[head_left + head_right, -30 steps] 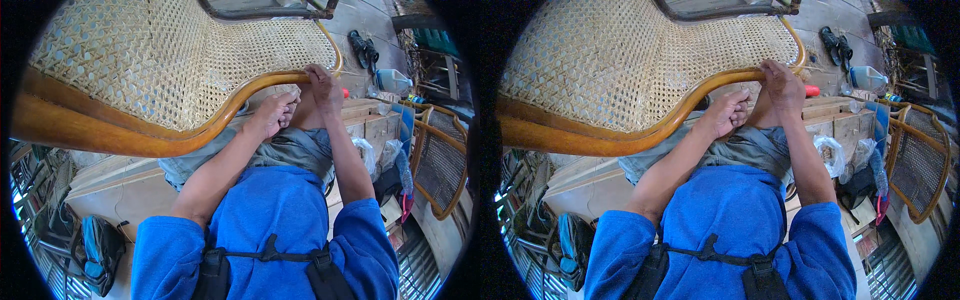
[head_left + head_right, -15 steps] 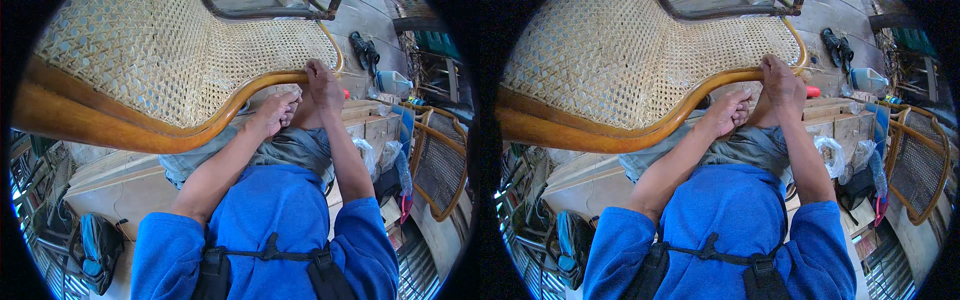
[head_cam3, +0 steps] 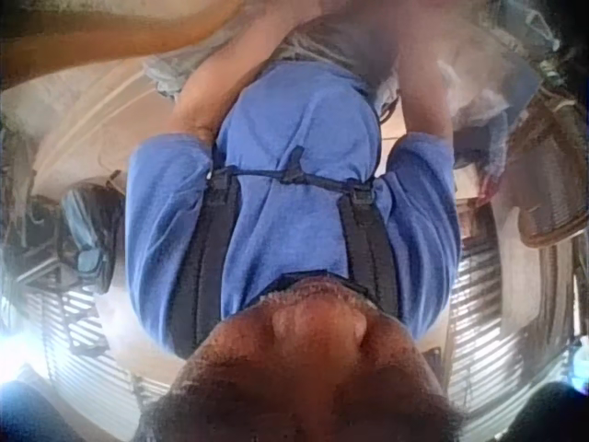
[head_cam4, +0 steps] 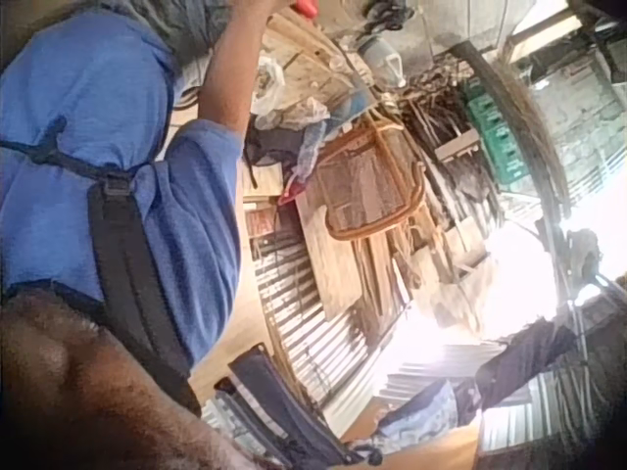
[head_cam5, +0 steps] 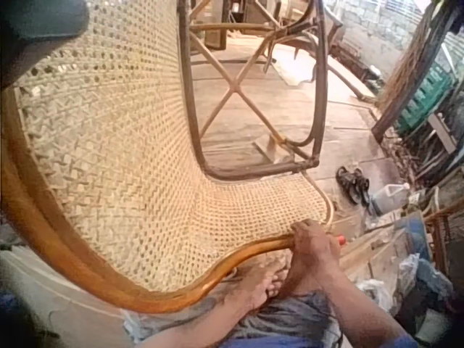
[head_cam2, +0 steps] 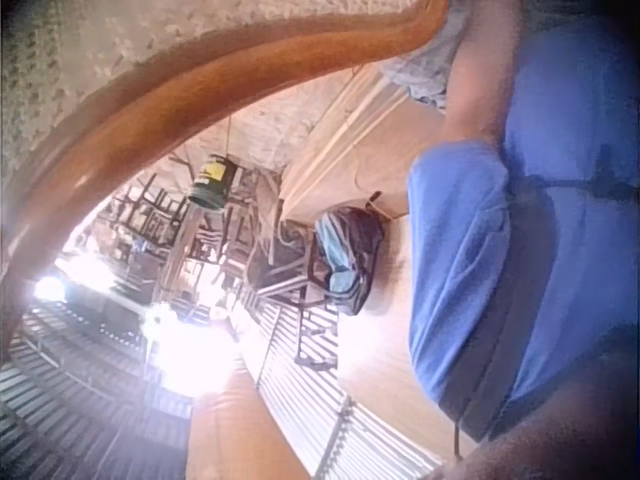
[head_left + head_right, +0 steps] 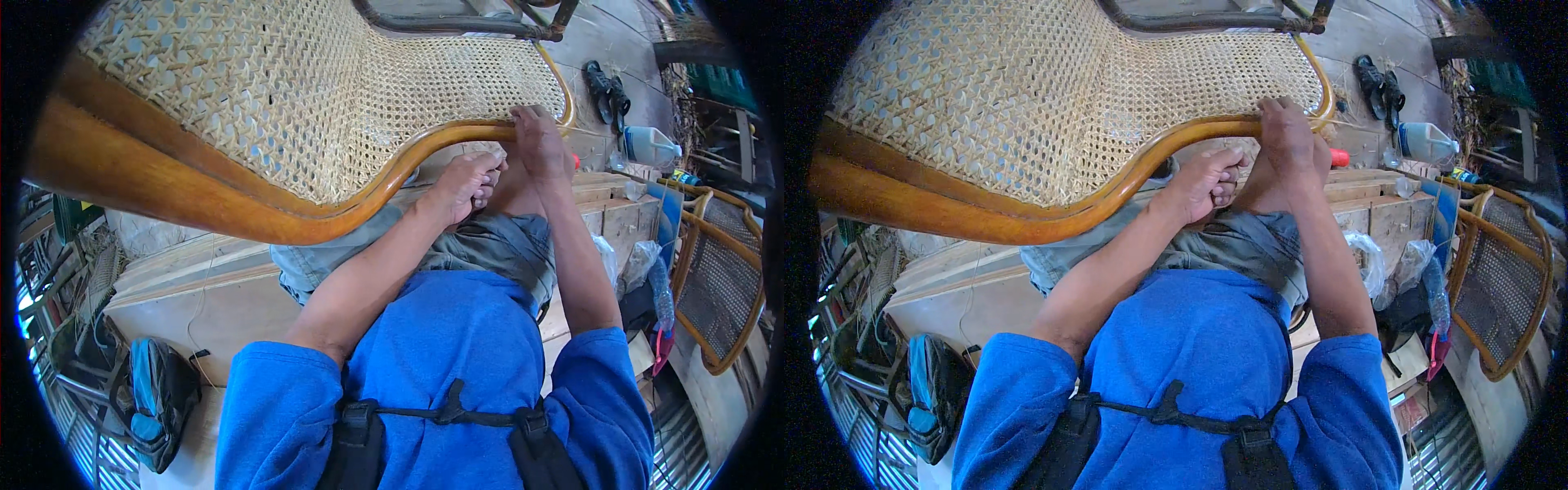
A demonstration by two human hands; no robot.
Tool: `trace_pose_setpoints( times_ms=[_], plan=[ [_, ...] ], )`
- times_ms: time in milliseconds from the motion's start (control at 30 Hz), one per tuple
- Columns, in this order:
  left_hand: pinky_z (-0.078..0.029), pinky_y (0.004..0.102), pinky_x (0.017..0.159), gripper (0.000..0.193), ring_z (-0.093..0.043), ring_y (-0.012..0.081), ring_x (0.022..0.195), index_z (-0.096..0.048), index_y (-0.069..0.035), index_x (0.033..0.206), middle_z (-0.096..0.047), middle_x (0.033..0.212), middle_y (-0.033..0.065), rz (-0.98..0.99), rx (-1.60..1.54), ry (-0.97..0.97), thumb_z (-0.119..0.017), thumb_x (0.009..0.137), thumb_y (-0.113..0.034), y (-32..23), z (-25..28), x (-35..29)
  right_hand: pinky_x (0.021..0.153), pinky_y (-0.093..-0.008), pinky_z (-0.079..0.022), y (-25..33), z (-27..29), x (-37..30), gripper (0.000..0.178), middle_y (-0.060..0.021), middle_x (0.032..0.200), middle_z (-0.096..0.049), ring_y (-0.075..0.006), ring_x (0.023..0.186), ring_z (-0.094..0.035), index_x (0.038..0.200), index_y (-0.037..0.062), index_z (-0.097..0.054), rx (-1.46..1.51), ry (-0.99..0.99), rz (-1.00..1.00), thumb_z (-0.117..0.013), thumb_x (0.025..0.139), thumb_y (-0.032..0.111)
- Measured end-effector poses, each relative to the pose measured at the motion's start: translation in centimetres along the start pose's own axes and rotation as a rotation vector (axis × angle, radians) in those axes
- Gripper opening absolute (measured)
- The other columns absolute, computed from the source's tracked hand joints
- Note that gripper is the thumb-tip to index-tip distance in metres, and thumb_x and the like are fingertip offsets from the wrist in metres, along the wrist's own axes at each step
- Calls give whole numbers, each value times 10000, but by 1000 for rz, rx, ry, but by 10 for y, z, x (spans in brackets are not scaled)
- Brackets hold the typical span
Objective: The person is repairing a rattan chair by securing the woven seat to the wooden frame. They repeatedly insert small wooden pegs into the frame and hammer them in using a hammer to tighten the weave.
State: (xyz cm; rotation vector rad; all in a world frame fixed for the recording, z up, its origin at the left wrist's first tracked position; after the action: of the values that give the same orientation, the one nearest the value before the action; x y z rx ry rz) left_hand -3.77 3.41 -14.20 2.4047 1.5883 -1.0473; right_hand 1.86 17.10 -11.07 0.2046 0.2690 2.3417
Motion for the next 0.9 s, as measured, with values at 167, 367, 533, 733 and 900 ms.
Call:
trace_pose_setpoints(
  times_ms=[167,367,533,733,900],
  plan=[
    [-249,195,381,189,-326,23,422,-526,-111,816,-359,565,-89,-17,9,23,-525,888,-285,1,0,2,766,-350,-472,-9,-7,1,172,-145,942,-598,-288,869,-586,988,21,-613,132,72,17,-511,852,52],
    [-252,189,379,202,-333,19,421,-527,-103,825,-369,566,-88,-39,22,19,-515,894,-292,-2,-1,-1,762,-352,-461,-9,-1,0,207,-159,917,-593,-297,866,-580,1001,27,-613,141,9,45,-503,826,23],
    [-255,190,378,201,-335,16,419,-526,-102,821,-370,566,-90,-34,7,31,-509,899,-286,-1,-1,1,746,-362,-459,-7,-1,-1,177,-162,892,-589,-311,860,-576,964,31,-611,125,35,11,-479,849,55],
    [-253,192,377,195,-334,17,415,-525,-104,815,-368,563,-90,-44,22,26,-509,897,-280,1,-1,1,733,-388,-451,4,6,0,161,-159,867,-576,-333,846,-564,923,32,-604,114,47,84,-465,858,83],
    [-251,196,377,176,-333,19,410,-526,-109,812,-363,557,-89,-26,29,9,-520,878,-272,-1,-3,0,736,-403,-447,-7,-7,6,157,-159,875,-574,-341,849,-561,890,31,-594,54,108,85,-449,857,81]
  ],
)
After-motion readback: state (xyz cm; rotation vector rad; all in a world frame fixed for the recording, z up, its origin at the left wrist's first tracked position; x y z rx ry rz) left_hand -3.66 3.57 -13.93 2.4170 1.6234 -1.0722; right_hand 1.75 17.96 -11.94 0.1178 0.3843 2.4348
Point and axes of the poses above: each hand's wrist, its own x-axis towards the middle knuckle, its own z-axis out of the back of the hand, y = z × x, the point moved 6 cm from there along x, towards the middle knuckle
